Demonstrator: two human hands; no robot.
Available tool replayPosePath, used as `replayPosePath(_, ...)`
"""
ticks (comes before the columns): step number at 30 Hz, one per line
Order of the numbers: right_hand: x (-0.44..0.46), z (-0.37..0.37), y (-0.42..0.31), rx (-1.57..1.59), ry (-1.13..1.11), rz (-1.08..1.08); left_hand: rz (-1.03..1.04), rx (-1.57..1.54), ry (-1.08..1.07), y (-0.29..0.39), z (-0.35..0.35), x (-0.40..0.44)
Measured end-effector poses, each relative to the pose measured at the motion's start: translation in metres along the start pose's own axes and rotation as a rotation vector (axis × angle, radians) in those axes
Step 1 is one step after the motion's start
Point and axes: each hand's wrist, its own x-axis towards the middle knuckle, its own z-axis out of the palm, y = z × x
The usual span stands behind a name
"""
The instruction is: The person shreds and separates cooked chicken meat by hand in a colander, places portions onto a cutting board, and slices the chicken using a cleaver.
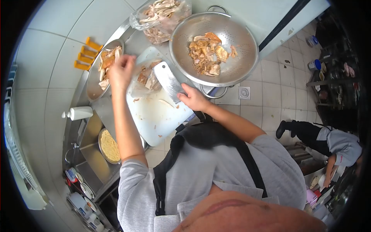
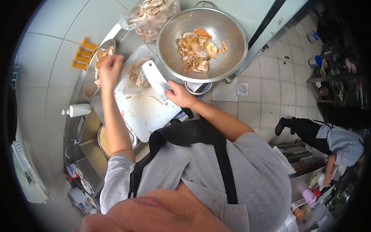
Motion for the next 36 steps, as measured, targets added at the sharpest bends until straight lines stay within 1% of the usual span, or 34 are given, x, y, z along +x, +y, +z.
replayPosePath(1,0.001,0.000,-0.002,-0.002,-0.014,-0.001,-0.057,-0.039,-0.054,-0.013,0.014,-0.022)
replayPosePath(2,0.000,-0.001,-0.006,0.030,-0.019,0.031,-0.133,0.060,-0.183,-0.011,0.021,-0.040)
replayPosePath(3,-0.001,-0.001,-0.006,0.061,-0.024,0.068,-0.149,0.058,-0.180,-0.013,0.032,-0.054)
replayPosePath(5,0.002,0.002,0.005,0.017,-0.032,0.085,-0.024,0.280,-0.120,-0.017,0.054,-0.085)
replayPosePath(6,0.003,0.003,0.007,0.053,-0.018,0.067,-0.043,0.279,-0.123,-0.018,0.061,-0.093)
replayPosePath(8,0.002,0.005,0.005,0.111,0.005,0.062,0.088,0.448,0.018,-0.022,0.075,-0.101)
replayPosePath(10,0.001,0.004,-0.002,0.152,0.021,0.082,0.076,0.469,0.011,-0.022,0.081,-0.101)
replayPosePath(11,0.002,0.006,0.003,0.191,0.018,0.141,0.085,0.490,0.009,-0.022,0.083,-0.104)
replayPosePath(12,0.001,0.005,0.001,0.185,0.020,0.156,0.058,0.492,-0.008,-0.021,0.084,-0.106)
replayPosePath(14,0.002,0.006,-0.005,0.224,0.044,0.135,0.089,0.552,0.032,-0.016,0.085,-0.102)
replayPosePath(17,0.004,0.008,0.002,0.202,0.048,0.135,0.096,0.607,0.040,-0.016,0.091,-0.101)
replayPosePath(22,0.003,0.006,-0.005,0.206,0.044,0.135,0.052,0.464,0.023,-0.014,0.087,-0.098)
replayPosePath(24,0.003,0.006,-0.004,0.203,0.041,0.146,-0.017,0.388,-0.094,-0.011,0.083,-0.101)
replayPosePath(25,0.003,0.007,-0.002,0.214,0.042,0.143,-0.017,0.390,-0.093,-0.010,0.081,-0.106)
replayPosePath(27,0.004,0.009,0.000,0.228,0.040,0.137,0.128,0.402,-0.012,-0.007,0.080,-0.123)
replayPosePath(28,0.004,0.009,0.000,0.223,0.059,0.125,0.128,0.405,-0.011,-0.007,0.081,-0.135)
replayPosePath(30,0.004,0.009,0.000,0.222,0.082,0.118,0.312,0.403,0.076,-0.006,0.084,-0.163)
replayPosePath(35,0.002,0.008,0.000,0.182,0.079,0.100,0.271,0.278,0.072,-0.012,0.086,-0.209)
replayPosePath(36,0.002,0.008,0.002,0.182,0.076,0.104,0.260,0.213,0.027,-0.015,0.084,-0.213)
